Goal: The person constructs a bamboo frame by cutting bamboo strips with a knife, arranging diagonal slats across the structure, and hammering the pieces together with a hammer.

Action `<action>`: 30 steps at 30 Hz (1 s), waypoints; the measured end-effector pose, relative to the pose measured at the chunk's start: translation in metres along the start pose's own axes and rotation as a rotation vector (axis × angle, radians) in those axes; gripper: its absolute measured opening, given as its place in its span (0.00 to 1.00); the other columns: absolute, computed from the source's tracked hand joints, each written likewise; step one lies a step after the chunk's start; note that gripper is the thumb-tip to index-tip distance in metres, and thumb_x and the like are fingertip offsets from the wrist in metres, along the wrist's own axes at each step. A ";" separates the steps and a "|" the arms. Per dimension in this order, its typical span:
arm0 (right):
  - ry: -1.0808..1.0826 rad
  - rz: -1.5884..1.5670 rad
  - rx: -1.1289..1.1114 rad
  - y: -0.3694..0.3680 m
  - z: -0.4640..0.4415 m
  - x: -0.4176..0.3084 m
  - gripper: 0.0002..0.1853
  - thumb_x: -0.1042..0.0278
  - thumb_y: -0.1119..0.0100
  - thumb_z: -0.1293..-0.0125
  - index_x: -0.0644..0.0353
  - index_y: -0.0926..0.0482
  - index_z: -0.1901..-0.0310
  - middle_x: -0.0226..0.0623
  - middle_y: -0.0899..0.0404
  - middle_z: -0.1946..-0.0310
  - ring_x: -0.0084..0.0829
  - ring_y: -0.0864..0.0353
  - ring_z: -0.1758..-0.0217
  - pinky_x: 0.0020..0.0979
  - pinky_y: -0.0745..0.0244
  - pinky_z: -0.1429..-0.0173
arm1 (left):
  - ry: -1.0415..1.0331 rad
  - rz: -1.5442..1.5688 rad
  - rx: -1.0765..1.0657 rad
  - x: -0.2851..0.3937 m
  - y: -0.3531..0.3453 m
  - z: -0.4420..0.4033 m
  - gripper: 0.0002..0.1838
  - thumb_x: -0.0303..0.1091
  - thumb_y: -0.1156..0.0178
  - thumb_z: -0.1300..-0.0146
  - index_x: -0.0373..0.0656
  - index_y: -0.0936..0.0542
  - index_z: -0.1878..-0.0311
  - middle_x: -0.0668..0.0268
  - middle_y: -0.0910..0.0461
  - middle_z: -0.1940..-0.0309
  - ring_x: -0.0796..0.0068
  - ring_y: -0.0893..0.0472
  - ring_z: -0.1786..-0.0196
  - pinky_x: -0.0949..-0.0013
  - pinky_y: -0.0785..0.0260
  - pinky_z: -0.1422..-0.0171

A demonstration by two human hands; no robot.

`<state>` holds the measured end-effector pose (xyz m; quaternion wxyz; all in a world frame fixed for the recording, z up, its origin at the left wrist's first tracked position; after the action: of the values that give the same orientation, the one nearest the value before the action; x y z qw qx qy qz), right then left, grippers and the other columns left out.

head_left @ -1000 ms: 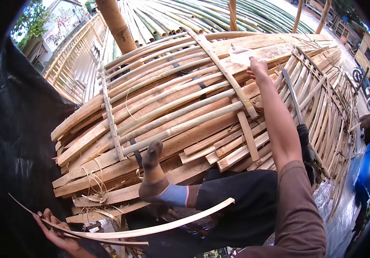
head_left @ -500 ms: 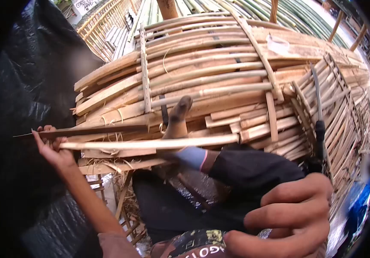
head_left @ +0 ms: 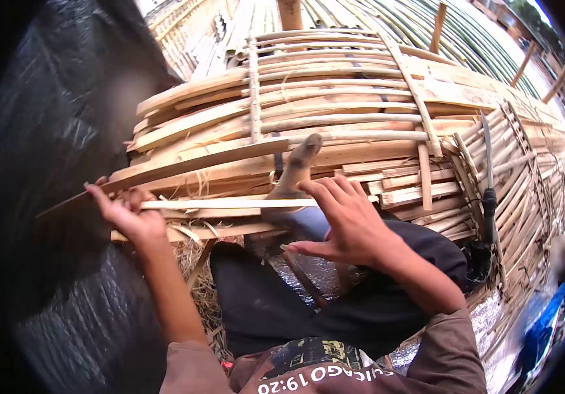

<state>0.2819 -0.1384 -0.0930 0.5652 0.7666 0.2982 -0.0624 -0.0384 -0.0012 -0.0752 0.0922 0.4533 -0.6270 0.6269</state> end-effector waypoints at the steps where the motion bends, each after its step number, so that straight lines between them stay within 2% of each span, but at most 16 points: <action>1: 0.012 0.035 0.080 -0.001 -0.002 -0.008 0.42 0.42 0.31 0.45 0.62 0.35 0.37 0.47 0.27 0.48 0.46 0.29 0.44 0.43 0.36 0.39 | 0.038 -0.001 0.109 -0.001 -0.007 0.016 0.18 0.56 0.42 0.32 0.52 0.27 0.56 0.72 0.24 0.70 0.88 0.48 0.87 0.81 0.52 0.85; 4: 0.026 0.127 0.106 -0.009 -0.005 -0.030 0.42 0.44 0.31 0.45 0.62 0.36 0.37 0.46 0.27 0.48 0.44 0.29 0.44 0.42 0.36 0.40 | 0.084 0.102 0.098 0.003 -0.018 0.034 0.17 0.56 0.41 0.33 0.53 0.27 0.58 0.75 0.27 0.70 0.88 0.50 0.86 0.81 0.56 0.85; 5: 0.017 0.080 0.015 -0.024 -0.006 -0.035 0.42 0.46 0.30 0.47 0.62 0.36 0.37 0.45 0.26 0.49 0.43 0.27 0.45 0.42 0.36 0.41 | 0.052 0.124 0.124 0.010 -0.019 0.034 0.17 0.56 0.42 0.32 0.53 0.27 0.59 0.76 0.30 0.71 0.88 0.51 0.86 0.81 0.58 0.85; 8: -0.058 0.043 0.045 -0.025 -0.002 -0.040 0.30 0.61 0.36 0.41 0.61 0.35 0.40 0.44 0.25 0.53 0.42 0.26 0.46 0.42 0.35 0.45 | 0.017 0.248 0.077 0.027 -0.028 0.042 0.14 0.50 0.45 0.28 0.51 0.29 0.62 0.76 0.36 0.75 0.88 0.52 0.84 0.83 0.59 0.85; 9: -0.005 0.154 0.154 -0.008 -0.001 -0.053 0.26 0.67 0.38 0.41 0.60 0.34 0.42 0.44 0.26 0.55 0.43 0.26 0.48 0.43 0.35 0.47 | 0.041 0.288 0.069 0.030 -0.031 0.046 0.14 0.50 0.46 0.28 0.51 0.30 0.63 0.76 0.37 0.75 0.87 0.51 0.84 0.82 0.59 0.85; 14: 0.249 0.548 0.547 0.043 0.014 -0.111 0.43 0.60 0.28 0.51 0.40 0.36 0.30 0.50 0.42 0.37 0.52 0.44 0.35 0.55 0.46 0.35 | 0.119 0.473 -0.073 0.053 -0.060 0.068 0.15 0.50 0.46 0.28 0.51 0.31 0.64 0.76 0.36 0.76 0.87 0.50 0.84 0.82 0.57 0.84; 16: 0.270 0.632 0.648 0.066 0.015 -0.127 0.49 0.61 0.25 0.55 0.34 0.37 0.28 0.47 0.43 0.32 0.51 0.46 0.30 0.61 0.53 0.32 | 0.200 0.511 -0.108 0.058 -0.081 0.090 0.15 0.50 0.48 0.27 0.51 0.31 0.65 0.77 0.38 0.78 0.88 0.49 0.84 0.82 0.55 0.85; 18: 0.209 0.794 0.511 0.077 0.011 -0.139 0.49 0.62 0.25 0.55 0.34 0.38 0.28 0.43 0.42 0.33 0.48 0.44 0.30 0.62 0.53 0.33 | 0.154 0.570 -0.138 0.062 -0.092 0.090 0.16 0.50 0.50 0.25 0.51 0.32 0.66 0.77 0.39 0.79 0.88 0.49 0.84 0.82 0.54 0.85; 19: 0.220 0.794 0.480 0.084 0.010 -0.142 0.46 0.63 0.26 0.53 0.43 0.36 0.29 0.41 0.36 0.36 0.42 0.37 0.33 0.56 0.47 0.33 | 0.132 0.587 -0.132 0.068 -0.097 0.092 0.17 0.50 0.53 0.24 0.51 0.33 0.67 0.77 0.40 0.80 0.87 0.49 0.84 0.82 0.54 0.85; 20: 0.300 0.650 0.460 0.099 0.009 -0.154 0.38 0.71 0.32 0.47 0.59 0.36 0.34 0.48 0.24 0.47 0.43 0.23 0.44 0.49 0.31 0.39 | 0.115 0.628 -0.192 0.072 -0.103 0.089 0.18 0.50 0.56 0.23 0.50 0.34 0.68 0.76 0.42 0.81 0.86 0.48 0.83 0.82 0.54 0.84; 22: 0.425 0.601 0.397 0.108 0.014 -0.157 0.33 0.77 0.37 0.44 0.62 0.37 0.36 0.49 0.20 0.55 0.43 0.15 0.59 0.41 0.20 0.56 | 0.147 0.660 -0.124 0.069 -0.114 0.092 0.19 0.50 0.58 0.23 0.49 0.34 0.67 0.75 0.44 0.82 0.84 0.46 0.82 0.82 0.52 0.83; 23: 0.519 0.654 0.498 0.118 0.021 -0.167 0.25 0.75 0.40 0.39 0.61 0.33 0.39 0.41 0.19 0.62 0.34 0.15 0.70 0.32 0.21 0.78 | 0.128 0.629 -0.125 0.067 -0.118 0.091 0.18 0.51 0.59 0.23 0.49 0.35 0.64 0.74 0.44 0.81 0.83 0.44 0.81 0.80 0.49 0.81; 24: 0.393 0.607 0.415 0.125 0.020 -0.153 0.24 0.73 0.41 0.37 0.61 0.33 0.40 0.45 0.19 0.62 0.33 0.17 0.76 0.30 0.23 0.81 | 0.167 0.616 -0.087 0.059 -0.121 0.092 0.17 0.53 0.58 0.23 0.49 0.35 0.60 0.73 0.41 0.79 0.81 0.41 0.79 0.77 0.45 0.77; 26: 0.270 0.710 0.300 0.138 0.019 -0.154 0.20 0.71 0.41 0.36 0.58 0.32 0.43 0.44 0.19 0.65 0.33 0.18 0.79 0.32 0.25 0.82 | 0.211 0.586 -0.116 0.045 -0.134 0.099 0.18 0.55 0.58 0.24 0.49 0.35 0.57 0.71 0.39 0.76 0.78 0.39 0.77 0.73 0.43 0.75; 28: 0.202 0.814 0.285 0.152 0.021 -0.148 0.13 0.68 0.38 0.36 0.56 0.28 0.52 0.37 0.20 0.74 0.33 0.18 0.79 0.34 0.23 0.78 | 0.281 0.622 -0.110 0.022 -0.139 0.096 0.15 0.50 0.56 0.25 0.47 0.32 0.56 0.68 0.34 0.72 0.75 0.34 0.74 0.67 0.35 0.71; 30: 0.039 0.848 0.259 0.172 0.025 -0.132 0.13 0.70 0.35 0.40 0.55 0.27 0.56 0.42 0.17 0.66 0.45 0.15 0.69 0.42 0.20 0.67 | 0.280 0.485 -0.077 0.007 -0.132 0.092 0.12 0.44 0.55 0.26 0.45 0.31 0.55 0.67 0.31 0.67 0.74 0.32 0.70 0.64 0.30 0.64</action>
<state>0.2717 -0.2433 0.0981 0.4344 0.8867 -0.0422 0.1525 0.0896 -0.0586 0.0046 0.0424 0.1951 -0.7216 0.6629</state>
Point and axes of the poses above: each hand's wrist, its own z-axis away from the middle knuckle, its own y-axis out of the back of the hand, x = y × z, the point moved 10 cm from there along -z, towards the middle knuckle
